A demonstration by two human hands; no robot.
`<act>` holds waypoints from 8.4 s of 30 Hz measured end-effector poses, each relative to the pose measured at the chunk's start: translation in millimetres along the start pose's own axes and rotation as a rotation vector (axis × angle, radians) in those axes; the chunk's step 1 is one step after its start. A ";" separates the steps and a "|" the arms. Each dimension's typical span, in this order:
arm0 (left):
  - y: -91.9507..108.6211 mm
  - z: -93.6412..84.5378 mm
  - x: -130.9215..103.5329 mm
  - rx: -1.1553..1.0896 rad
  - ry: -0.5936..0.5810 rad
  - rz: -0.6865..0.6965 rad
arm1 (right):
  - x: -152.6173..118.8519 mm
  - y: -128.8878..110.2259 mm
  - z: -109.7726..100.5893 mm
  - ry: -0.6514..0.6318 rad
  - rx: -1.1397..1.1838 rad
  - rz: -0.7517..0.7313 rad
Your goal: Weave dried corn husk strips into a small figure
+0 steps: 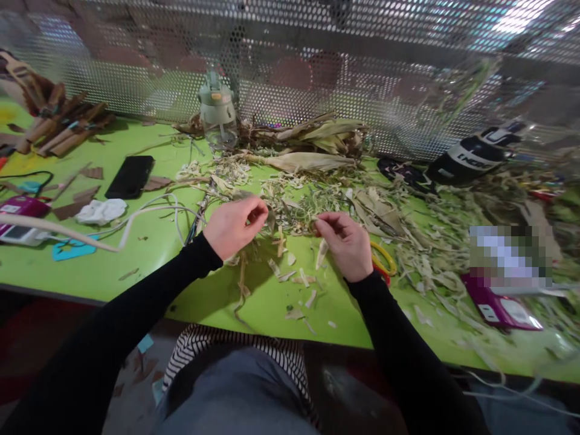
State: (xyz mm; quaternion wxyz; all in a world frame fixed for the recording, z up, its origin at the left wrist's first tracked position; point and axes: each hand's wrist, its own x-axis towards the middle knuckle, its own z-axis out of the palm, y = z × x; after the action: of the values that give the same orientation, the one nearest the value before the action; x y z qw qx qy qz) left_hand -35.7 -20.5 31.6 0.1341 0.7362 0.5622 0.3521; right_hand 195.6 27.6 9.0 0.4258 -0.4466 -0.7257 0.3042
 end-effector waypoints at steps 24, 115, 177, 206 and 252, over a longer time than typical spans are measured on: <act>6.9 60.4 0.5 -1.022 -0.269 -0.174 | -24.7 -11.6 8.4 0.064 -0.230 -0.495; 28.5 60.2 -20.8 -1.176 -0.141 -0.227 | -40.3 -25.2 2.0 0.217 -0.378 -0.594; 25.4 44.3 -15.9 -0.724 -0.333 -0.168 | -36.6 -21.5 7.6 -0.179 0.275 0.151; 26.1 39.5 -18.4 -0.610 -0.229 -0.142 | -37.4 -16.5 5.7 -0.135 0.231 0.095; 35.2 39.6 -19.1 -0.586 -0.117 -0.111 | -48.1 -24.2 13.7 0.028 -0.380 -0.626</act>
State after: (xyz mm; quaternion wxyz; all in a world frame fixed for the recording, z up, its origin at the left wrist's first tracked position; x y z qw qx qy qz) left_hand 14.3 -41.9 17.1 0.3921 0.6532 0.4674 0.4485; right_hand 185.4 -26.8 6.0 0.4179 -0.2782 -0.8648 0.0129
